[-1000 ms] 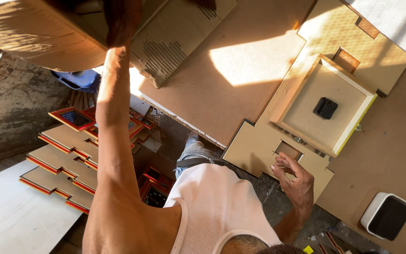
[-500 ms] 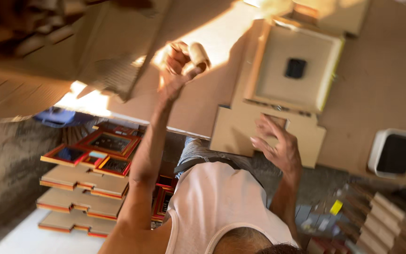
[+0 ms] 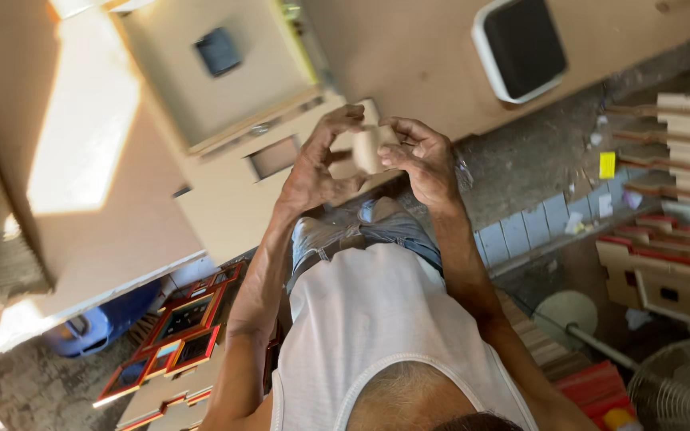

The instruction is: The person repeatedly picks up small rectangular pieces, rubs them on a sanding block, and fits them into slots on a larger frame base. The person handles multiple frame pieces one at a time, aligning and pressing them into place on the workbench.

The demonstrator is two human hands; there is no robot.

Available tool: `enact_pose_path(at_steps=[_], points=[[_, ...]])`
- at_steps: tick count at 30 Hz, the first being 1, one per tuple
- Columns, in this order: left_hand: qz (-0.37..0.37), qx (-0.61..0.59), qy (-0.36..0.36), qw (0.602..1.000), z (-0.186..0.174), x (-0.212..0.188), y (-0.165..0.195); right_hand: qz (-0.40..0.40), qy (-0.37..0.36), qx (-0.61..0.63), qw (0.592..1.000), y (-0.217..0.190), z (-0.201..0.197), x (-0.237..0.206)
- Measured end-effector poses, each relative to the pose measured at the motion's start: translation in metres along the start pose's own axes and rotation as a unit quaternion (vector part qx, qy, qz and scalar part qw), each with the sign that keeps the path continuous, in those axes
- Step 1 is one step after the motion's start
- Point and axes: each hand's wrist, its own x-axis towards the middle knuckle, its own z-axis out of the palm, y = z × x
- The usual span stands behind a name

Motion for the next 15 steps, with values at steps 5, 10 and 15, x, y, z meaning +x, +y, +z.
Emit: enact_pose_path(at_steps=[5, 10, 15], points=[[-0.165, -0.273, -0.03, 0.947, 0.095, 0.043, -0.035, -0.003, 0.046, -0.069, 0.997, -0.016, -0.097, -0.028], [-0.316, -0.202, 0.054, 0.925, 0.133, 0.076, -0.047, 0.02, 0.066, -0.055, 0.996, -0.029, -0.155, -0.042], [-0.272, -0.076, -0.049, 0.958, 0.128, 0.138, -0.059, -0.027, 0.109, -0.08, 0.99, -0.029, -0.19, -0.032]])
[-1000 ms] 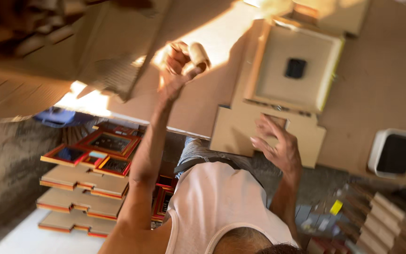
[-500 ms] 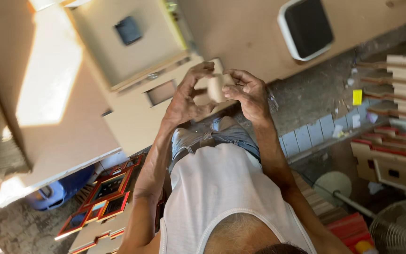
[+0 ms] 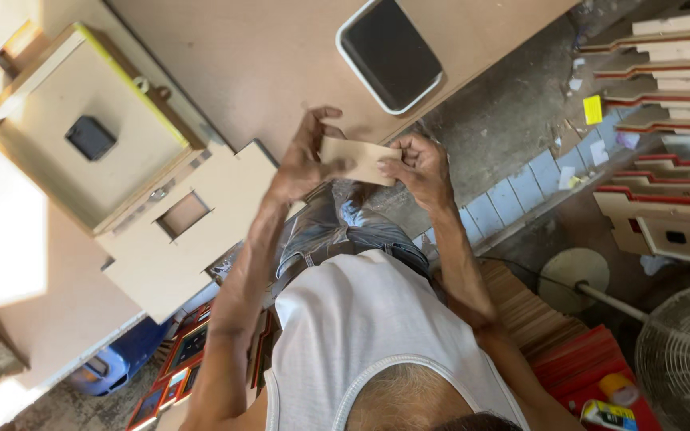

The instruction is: The person repeatedly picks up small rectangular pieces, rubs them on a sanding block, and fits them into slots on a larger frame base. The person handles multiple frame pieces one at a time, aligning and pressing them into place on the workbench.

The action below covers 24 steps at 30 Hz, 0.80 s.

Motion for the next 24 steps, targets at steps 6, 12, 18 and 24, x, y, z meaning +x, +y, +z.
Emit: enact_pose_path(at_steps=[6, 12, 18, 24], points=[[0.259, 0.31, -0.038, 0.914, -0.031, 0.108, 0.035, -0.018, 0.096, -0.023, 0.995, 0.001, -0.009, 0.07], [0.336, 0.444, 0.03, 0.83, -0.06, 0.231, 0.034, 0.018, 0.194, -0.145, 0.97, -0.013, -0.01, 0.164], [0.37, 0.642, 0.023, 0.671, -0.025, 0.204, -0.033, 0.085, 0.236, -0.216, 0.944, -0.01, -0.019, 0.146], [0.331, 0.59, -0.096, 0.73, 0.012, 0.146, -0.044, 0.081, 0.235, -0.296, 0.922, -0.019, -0.032, 0.109]])
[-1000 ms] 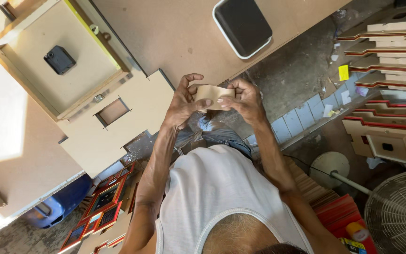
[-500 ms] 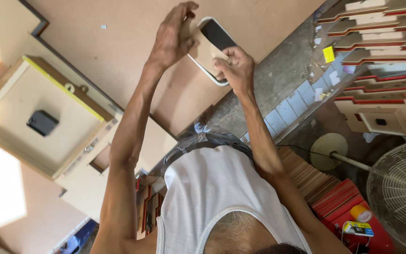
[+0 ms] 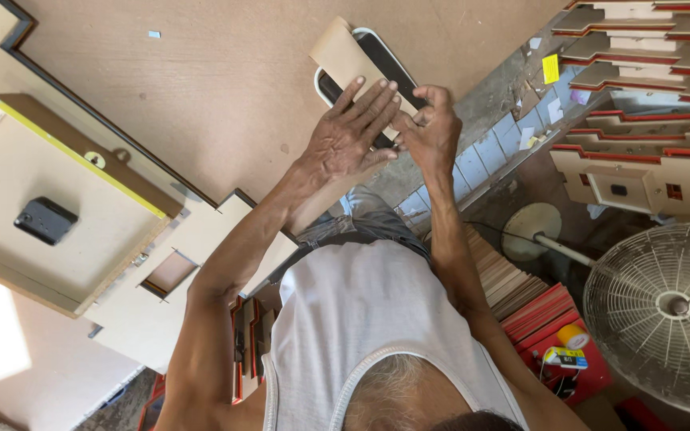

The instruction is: The person repeatedly picks up small rectangular pieces, rubs them on a sanding block, and fits them into slots on a larger frame base. The person handles multiple frame pieces one at a time, aligning and pressing them into place on the workbench.

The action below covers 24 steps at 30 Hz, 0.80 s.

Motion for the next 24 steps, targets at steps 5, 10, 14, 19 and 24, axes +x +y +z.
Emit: enact_pose_path(at_steps=[5, 10, 14, 19, 24], points=[[0.013, 0.065, -0.071, 0.995, -0.002, 0.015, 0.019, -0.036, 0.011, -0.03, 0.999, 0.017, -0.061, -0.007], [0.011, 0.032, -0.095, 0.995, 0.004, 0.019, 0.026, -0.062, 0.003, 0.072, 0.995, 0.054, -0.119, -0.024], [0.042, 0.12, -0.078, 0.989, 0.004, 0.013, 0.022, -0.043, -0.03, 0.111, 0.992, 0.071, -0.129, -0.031], [0.056, 0.187, -0.074, 0.978, 0.002, 0.015, 0.024, -0.086, -0.067, 0.134, 0.985, 0.065, -0.119, -0.026], [0.004, 0.004, -0.134, 0.991, -0.007, 0.022, 0.018, -0.112, -0.109, 0.153, 0.976, 0.042, -0.104, -0.014]])
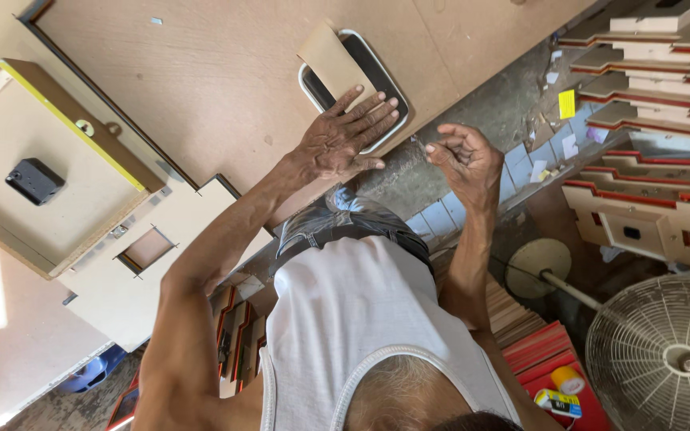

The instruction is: The person repeatedly picks up small rectangular pieces, rubs them on a sanding block, and fits them into slots on a larger frame base. The person handles multiple frame pieces one at a time, aligning and pressing them into place on the workbench.

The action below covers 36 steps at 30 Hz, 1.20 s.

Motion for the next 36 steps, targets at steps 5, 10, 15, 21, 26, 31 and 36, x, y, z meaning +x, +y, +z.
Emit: enact_pose_path(at_steps=[5, 10, 15, 21, 26, 31, 36], points=[[-0.097, 0.092, 0.034, 0.991, -0.02, -0.002, -0.031, -0.033, -0.028, -0.05, 0.998, -0.01, 0.019, 0.021], [-0.108, 0.062, 0.068, 0.99, -0.023, -0.007, -0.036, -0.186, -0.003, -0.299, 0.936, 0.001, 0.054, 0.045], [-0.18, 0.073, 0.075, 0.978, -0.024, -0.004, -0.034, -0.162, 0.012, -0.388, 0.907, 0.012, 0.075, 0.049], [-0.209, 0.08, 0.011, 0.975, -0.029, -0.002, -0.023, -0.124, 0.045, -0.344, 0.93, 0.01, 0.079, 0.042], [-0.12, 0.028, -0.003, 0.992, -0.011, 0.003, 0.008, 0.1, 0.062, -0.102, 0.988, 0.016, 0.08, 0.051], [-0.111, 0.058, 0.04, 0.991, 0.005, 0.002, 0.009, 0.004, 0.065, -0.162, 0.985, 0.027, 0.078, 0.049], [-0.108, 0.072, 0.085, 0.988, 0.015, 0.002, 0.002, -0.1, 0.077, -0.327, 0.937, 0.033, 0.081, 0.046]])
